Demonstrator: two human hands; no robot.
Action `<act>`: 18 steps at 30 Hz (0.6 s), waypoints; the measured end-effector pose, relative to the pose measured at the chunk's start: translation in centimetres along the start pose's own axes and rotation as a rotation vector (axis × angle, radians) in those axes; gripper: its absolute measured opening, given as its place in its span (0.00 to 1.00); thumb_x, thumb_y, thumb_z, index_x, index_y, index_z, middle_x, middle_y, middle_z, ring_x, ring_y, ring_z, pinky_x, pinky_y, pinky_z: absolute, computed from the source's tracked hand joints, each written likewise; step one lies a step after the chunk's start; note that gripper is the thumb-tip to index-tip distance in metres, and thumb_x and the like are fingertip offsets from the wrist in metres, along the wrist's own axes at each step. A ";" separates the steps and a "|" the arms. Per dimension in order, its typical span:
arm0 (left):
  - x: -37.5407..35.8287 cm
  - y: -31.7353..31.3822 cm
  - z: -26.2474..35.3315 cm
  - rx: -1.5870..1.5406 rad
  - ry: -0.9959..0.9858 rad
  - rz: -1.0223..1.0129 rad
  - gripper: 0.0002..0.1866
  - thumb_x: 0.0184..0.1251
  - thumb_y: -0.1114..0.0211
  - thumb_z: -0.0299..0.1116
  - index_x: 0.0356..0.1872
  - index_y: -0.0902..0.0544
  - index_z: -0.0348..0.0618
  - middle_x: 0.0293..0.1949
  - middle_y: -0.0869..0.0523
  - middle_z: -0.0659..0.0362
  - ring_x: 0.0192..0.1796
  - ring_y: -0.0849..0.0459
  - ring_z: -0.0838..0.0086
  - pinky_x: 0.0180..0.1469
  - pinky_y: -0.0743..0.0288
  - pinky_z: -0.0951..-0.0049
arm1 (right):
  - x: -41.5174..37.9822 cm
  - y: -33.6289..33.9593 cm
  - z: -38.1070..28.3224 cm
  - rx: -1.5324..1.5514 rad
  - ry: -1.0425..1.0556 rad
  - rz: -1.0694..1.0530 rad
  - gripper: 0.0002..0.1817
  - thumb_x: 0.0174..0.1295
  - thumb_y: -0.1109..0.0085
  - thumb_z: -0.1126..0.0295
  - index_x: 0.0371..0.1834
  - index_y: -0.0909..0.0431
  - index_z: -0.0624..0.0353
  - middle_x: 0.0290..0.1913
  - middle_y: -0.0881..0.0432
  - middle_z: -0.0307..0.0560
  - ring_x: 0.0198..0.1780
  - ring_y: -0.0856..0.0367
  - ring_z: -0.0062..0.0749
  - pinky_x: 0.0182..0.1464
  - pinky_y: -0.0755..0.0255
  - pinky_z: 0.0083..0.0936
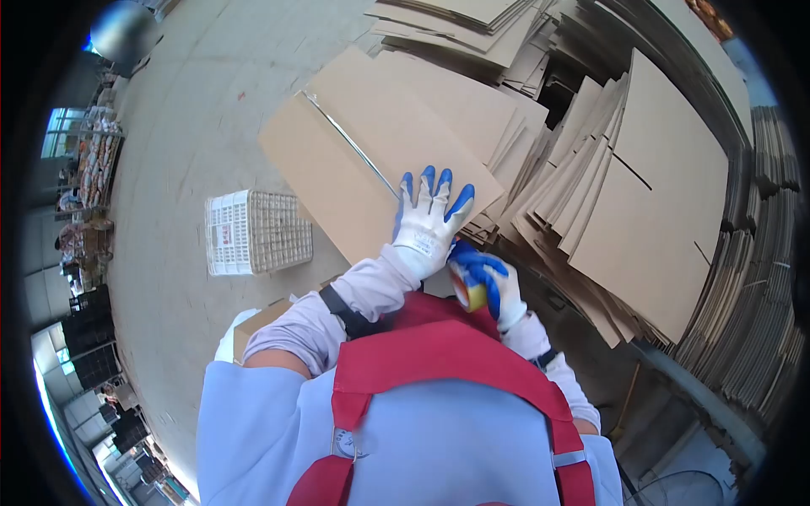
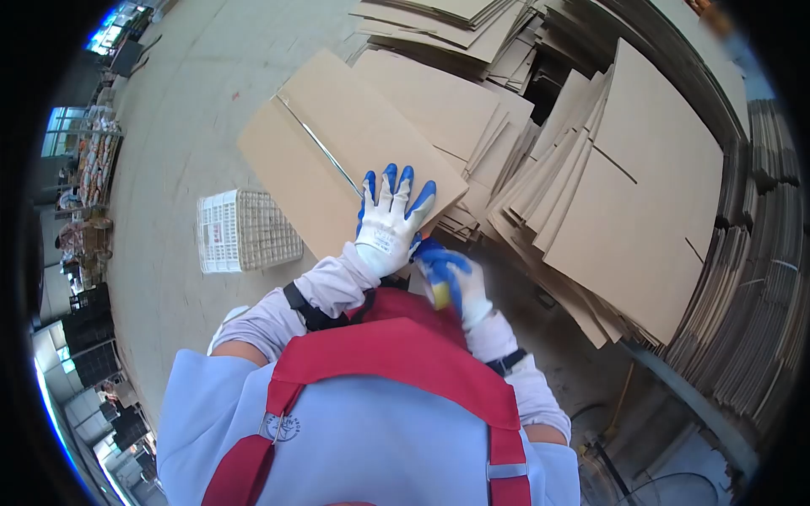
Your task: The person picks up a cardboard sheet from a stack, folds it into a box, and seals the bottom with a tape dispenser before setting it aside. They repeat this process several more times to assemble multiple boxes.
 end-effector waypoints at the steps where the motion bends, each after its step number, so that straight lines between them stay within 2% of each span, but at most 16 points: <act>1: 0.0 0.3 0.1 0.006 -0.014 0.000 0.45 0.50 0.29 0.46 0.72 0.39 0.55 0.72 0.43 0.38 0.74 0.50 0.38 0.71 0.61 0.33 | 1.2 0.2 1.2 0.008 0.008 0.010 0.13 0.58 0.46 0.74 0.43 0.17 0.65 0.42 0.15 0.46 0.40 0.18 0.32 0.47 0.25 0.24; 3: 0.8 1.0 -0.2 -0.075 -0.023 0.003 0.42 0.51 0.30 0.45 0.70 0.35 0.54 0.72 0.42 0.40 0.74 0.50 0.39 0.71 0.60 0.34 | 3.5 -1.2 5.4 -0.114 0.020 -0.260 0.11 0.62 0.43 0.71 0.42 0.18 0.67 0.42 0.15 0.47 0.41 0.17 0.28 0.44 0.25 0.24; 4: 1.2 1.7 -1.0 -0.187 -0.069 0.042 0.40 0.52 0.30 0.45 0.69 0.33 0.52 0.72 0.41 0.41 0.74 0.49 0.40 0.72 0.60 0.38 | 3.4 -1.4 8.2 -0.108 -0.218 -0.208 0.10 0.61 0.43 0.69 0.41 0.16 0.61 0.40 0.14 0.46 0.39 0.16 0.31 0.43 0.24 0.25; 5: 0.9 2.2 -2.6 -0.307 -0.110 0.065 0.38 0.53 0.30 0.45 0.68 0.31 0.50 0.72 0.41 0.42 0.75 0.48 0.42 0.74 0.60 0.41 | 3.4 -1.6 9.0 -0.541 -0.114 -0.275 0.10 0.61 0.44 0.65 0.41 0.16 0.55 0.36 0.14 0.42 0.36 0.16 0.31 0.41 0.25 0.26; 6: 1.4 3.5 -5.3 -0.555 -0.125 0.017 0.33 0.58 0.31 0.39 0.67 0.29 0.47 0.71 0.38 0.46 0.75 0.43 0.53 0.73 0.48 0.52 | 2.2 -2.4 6.7 -0.585 -0.138 -0.343 0.11 0.61 0.44 0.64 0.40 0.16 0.53 0.35 0.14 0.41 0.36 0.16 0.31 0.41 0.25 0.26; 7: 1.7 4.9 -9.5 -0.802 0.018 0.054 0.32 0.60 0.32 0.35 0.67 0.30 0.46 0.71 0.36 0.49 0.74 0.41 0.59 0.70 0.41 0.58 | 0.6 -3.3 3.3 -0.625 -0.166 -0.408 0.11 0.60 0.44 0.62 0.40 0.15 0.52 0.35 0.14 0.41 0.36 0.16 0.31 0.41 0.25 0.26; 8: 2.2 5.5 -14.0 -1.047 0.168 0.094 0.31 0.62 0.33 0.32 0.68 0.31 0.46 0.71 0.35 0.51 0.73 0.38 0.64 0.67 0.34 0.64 | -0.7 -3.2 3.0 -0.552 -0.271 -0.444 0.13 0.59 0.44 0.62 0.42 0.16 0.53 0.38 0.14 0.44 0.38 0.15 0.33 0.41 0.25 0.26; 9: 2.9 5.9 -19.1 -1.291 0.307 0.325 0.32 0.61 0.30 0.32 0.68 0.30 0.49 0.62 0.24 0.60 0.51 0.22 0.76 0.51 0.24 0.74 | -1.2 -3.7 0.6 -0.625 -0.315 -0.481 0.14 0.57 0.45 0.63 0.44 0.16 0.52 0.41 0.14 0.45 0.42 0.15 0.37 0.44 0.25 0.28; 10: 3.6 6.2 -24.6 -1.013 0.499 0.297 0.32 0.61 0.30 0.36 0.66 0.29 0.44 0.52 0.18 0.56 0.49 0.21 0.77 0.51 0.25 0.75 | -1.4 -4.2 -1.5 -0.690 -0.265 -0.449 0.15 0.57 0.46 0.63 0.44 0.17 0.51 0.41 0.14 0.45 0.43 0.16 0.40 0.45 0.25 0.30; 12: 4.8 7.3 -33.4 -0.388 0.583 0.353 0.32 0.66 0.37 0.51 0.65 0.28 0.42 0.51 0.16 0.50 0.52 0.18 0.68 0.55 0.25 0.70 | -0.2 -5.6 -3.7 -0.812 -0.205 -0.409 0.16 0.56 0.47 0.62 0.45 0.17 0.50 0.42 0.14 0.46 0.45 0.17 0.45 0.47 0.25 0.34; 13: 6.0 4.6 -37.9 -0.398 0.592 0.357 0.32 0.66 0.37 0.51 0.65 0.28 0.42 0.51 0.16 0.50 0.52 0.18 0.68 0.55 0.25 0.70 | 1.5 -6.4 -4.2 -0.866 -0.192 -0.404 0.17 0.55 0.47 0.62 0.46 0.17 0.50 0.43 0.15 0.47 0.46 0.18 0.47 0.49 0.26 0.36; 14: 6.7 -1.1 -43.0 -0.326 0.710 0.135 0.35 0.65 0.45 0.60 0.64 0.27 0.42 0.54 0.18 0.47 0.56 0.20 0.62 0.58 0.27 0.66 | 3.9 -6.2 -2.5 -0.871 -0.135 -0.356 0.17 0.57 0.47 0.65 0.49 0.18 0.51 0.37 0.14 0.48 0.38 0.15 0.42 0.44 0.23 0.31; 15: 5.2 -4.4 -46.5 -0.251 0.837 -0.085 0.40 0.65 0.52 0.68 0.63 0.26 0.42 0.57 0.20 0.45 0.59 0.21 0.57 0.61 0.29 0.62 | 7.1 -4.7 0.7 -1.196 -0.323 -0.351 0.14 0.58 0.46 0.63 0.45 0.17 0.53 0.33 0.14 0.50 0.36 0.16 0.47 0.43 0.23 0.34; 16: 3.9 -2.5 -44.9 -0.272 0.862 -0.123 0.40 0.65 0.56 0.69 0.61 0.24 0.43 0.57 0.20 0.46 0.59 0.21 0.56 0.61 0.29 0.61 | 9.4 -5.1 2.3 -1.487 -0.035 -0.588 0.15 0.60 0.46 0.62 0.47 0.18 0.52 0.42 0.15 0.52 0.43 0.17 0.44 0.46 0.24 0.35; 17: 2.9 0.0 -41.8 -0.285 0.912 -0.147 0.41 0.66 0.60 0.70 0.59 0.22 0.43 0.58 0.20 0.46 0.60 0.21 0.55 0.60 0.29 0.60 | 6.0 4.3 7.5 -1.544 0.069 -0.134 0.17 0.62 0.47 0.63 0.53 0.22 0.53 0.51 0.19 0.54 0.51 0.21 0.47 0.51 0.26 0.37; 18: 1.1 0.1 -40.7 -0.408 0.875 -0.229 0.40 0.65 0.58 0.70 0.58 0.21 0.44 0.56 0.19 0.46 0.59 0.21 0.53 0.61 0.30 0.58 | 7.3 2.6 3.4 -1.466 -0.311 -0.258 0.19 0.65 0.51 0.64 0.58 0.27 0.55 0.56 0.24 0.57 0.56 0.25 0.50 0.56 0.29 0.37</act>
Point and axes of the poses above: each hand's wrist, its own x-axis towards the middle knuckle, its own y-axis out of the back of the hand, z = x × y, the point moved 8 cm from there along x, towards the middle knuckle
